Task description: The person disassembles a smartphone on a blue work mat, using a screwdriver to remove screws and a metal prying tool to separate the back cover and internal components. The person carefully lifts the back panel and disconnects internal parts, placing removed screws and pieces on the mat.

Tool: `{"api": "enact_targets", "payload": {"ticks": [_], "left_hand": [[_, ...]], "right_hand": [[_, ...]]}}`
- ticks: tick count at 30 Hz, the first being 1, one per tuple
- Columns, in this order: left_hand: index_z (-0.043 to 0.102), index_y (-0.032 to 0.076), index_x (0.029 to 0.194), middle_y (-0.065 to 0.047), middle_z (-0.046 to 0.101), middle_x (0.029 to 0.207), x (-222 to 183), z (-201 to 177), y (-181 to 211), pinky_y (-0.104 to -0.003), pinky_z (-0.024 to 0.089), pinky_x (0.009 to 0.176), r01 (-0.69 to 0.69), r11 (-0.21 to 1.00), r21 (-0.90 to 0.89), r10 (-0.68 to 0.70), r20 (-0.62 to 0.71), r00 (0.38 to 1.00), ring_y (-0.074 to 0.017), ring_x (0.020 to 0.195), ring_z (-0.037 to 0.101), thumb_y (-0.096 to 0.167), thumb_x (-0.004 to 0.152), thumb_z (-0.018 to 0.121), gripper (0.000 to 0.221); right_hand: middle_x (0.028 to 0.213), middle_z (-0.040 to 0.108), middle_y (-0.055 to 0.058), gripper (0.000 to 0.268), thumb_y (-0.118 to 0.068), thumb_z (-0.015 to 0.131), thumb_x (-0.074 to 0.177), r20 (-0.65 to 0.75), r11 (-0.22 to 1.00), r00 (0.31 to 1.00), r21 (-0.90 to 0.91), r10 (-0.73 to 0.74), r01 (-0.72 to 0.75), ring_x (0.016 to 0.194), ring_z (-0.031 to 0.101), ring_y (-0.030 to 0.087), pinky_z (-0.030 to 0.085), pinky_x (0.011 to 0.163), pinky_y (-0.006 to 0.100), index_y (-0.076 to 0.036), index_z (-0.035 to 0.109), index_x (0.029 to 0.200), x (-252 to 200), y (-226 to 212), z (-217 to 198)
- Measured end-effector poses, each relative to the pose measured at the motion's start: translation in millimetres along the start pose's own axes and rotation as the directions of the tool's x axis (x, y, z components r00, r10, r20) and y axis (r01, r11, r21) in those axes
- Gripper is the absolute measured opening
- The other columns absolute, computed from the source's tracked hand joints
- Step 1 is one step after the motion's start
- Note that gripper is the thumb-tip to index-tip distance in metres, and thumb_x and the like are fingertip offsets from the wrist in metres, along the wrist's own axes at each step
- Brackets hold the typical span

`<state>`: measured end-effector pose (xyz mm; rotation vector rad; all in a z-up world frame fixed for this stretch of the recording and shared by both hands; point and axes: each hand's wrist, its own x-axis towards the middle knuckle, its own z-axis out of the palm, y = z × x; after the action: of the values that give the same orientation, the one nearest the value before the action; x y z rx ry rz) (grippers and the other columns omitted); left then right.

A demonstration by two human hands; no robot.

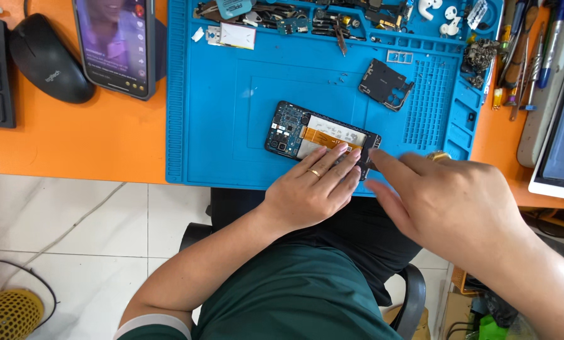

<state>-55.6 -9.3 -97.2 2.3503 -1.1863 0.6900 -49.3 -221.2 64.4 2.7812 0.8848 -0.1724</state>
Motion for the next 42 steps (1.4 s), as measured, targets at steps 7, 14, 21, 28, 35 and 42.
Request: {"api": "enact_targets", "payload": {"ticks": [7, 14, 21, 28, 35, 42], "left_hand": [[0.081, 0.011, 0.121, -0.013, 0.076, 0.14, 6.8, -7.2, 0.2, -0.043, 0.06, 0.111, 0.045, 0.995, -0.093, -0.042, 0.039, 0.998, -0.0298, 0.134, 0.071, 0.027, 0.108, 0.082, 0.02], [0.083, 0.022, 0.109, -0.001, 0.076, 0.14, 20.3, -16.9, 0.4, -0.052, 0.036, 0.122, 0.16, 0.987, -0.006, -0.16, -0.044, 0.986, -0.0243, 0.132, 0.069, 0.031, 0.109, 0.082, 0.009], [0.083, 0.022, 0.118, -0.004, 0.073, 0.144, 21.1, -14.6, 2.5, -0.065, 0.028, 0.124, 0.263, 0.964, -0.04, -0.262, 0.032, 0.965, -0.0279, 0.139, 0.063, 0.041, 0.106, 0.087, 0.023], [0.081, 0.023, 0.115, 0.001, 0.072, 0.141, 24.8, -19.5, 1.3, -0.069, 0.025, 0.123, 0.306, 0.943, -0.131, -0.301, 0.059, 0.952, -0.025, 0.136, 0.062, 0.032, 0.106, 0.088, 0.014], [0.076, 0.024, 0.129, -0.006, 0.063, 0.155, 26.5, -21.2, 0.5, -0.07, 0.038, 0.121, 0.25, 0.963, -0.104, -0.231, 0.162, 0.959, -0.0327, 0.143, 0.059, 0.027, 0.105, 0.092, 0.03], [0.076, 0.016, 0.125, -0.016, 0.055, 0.158, 39.7, -24.2, -0.4, -0.064, 0.037, 0.125, 0.326, 0.916, -0.234, -0.263, 0.261, 0.929, -0.0383, 0.149, 0.052, 0.015, 0.099, 0.091, 0.03]], "right_hand": [[0.097, 0.067, -0.007, 0.024, -0.03, 0.064, 0.109, 0.029, 0.997, 0.999, 0.068, 0.03, -0.032, 0.058, 0.068, 0.021, 0.046, 0.038, 0.037, -0.027, 0.067, 0.132, -0.9, 0.5, 0.6], [0.077, 0.065, -0.007, 0.017, -0.033, 0.064, 0.114, -0.021, 0.994, 0.997, 0.088, 0.071, -0.069, 0.044, 0.055, 0.022, 0.037, 0.036, 0.036, -0.024, 0.069, 0.128, -6.1, 0.4, 4.5], [0.112, 0.074, -0.008, 0.019, -0.022, 0.068, 0.109, -0.066, 0.976, 0.996, 0.212, 0.059, -0.043, 0.049, 0.059, 0.023, 0.039, 0.037, 0.036, -0.023, 0.072, 0.128, -10.9, 3.3, 8.8], [0.106, 0.075, -0.008, 0.008, -0.027, 0.071, 0.108, -0.144, 0.967, 0.989, 0.252, 0.011, 0.026, 0.055, 0.062, 0.022, 0.042, 0.043, 0.035, -0.022, 0.074, 0.114, -14.6, -2.7, 0.9], [0.093, 0.074, -0.011, 0.012, -0.036, 0.07, 0.111, -0.098, 0.983, 0.99, 0.163, 0.105, -0.088, 0.059, 0.064, 0.017, 0.042, 0.043, 0.033, -0.027, 0.076, 0.106, -22.3, 3.6, 13.8], [0.098, 0.077, -0.011, 0.014, -0.037, 0.07, 0.112, -0.083, 0.969, 0.982, 0.196, 0.169, -0.15, 0.067, 0.07, 0.017, 0.046, 0.044, 0.033, -0.027, 0.079, 0.109, -21.8, 6.8, 23.4]]}}
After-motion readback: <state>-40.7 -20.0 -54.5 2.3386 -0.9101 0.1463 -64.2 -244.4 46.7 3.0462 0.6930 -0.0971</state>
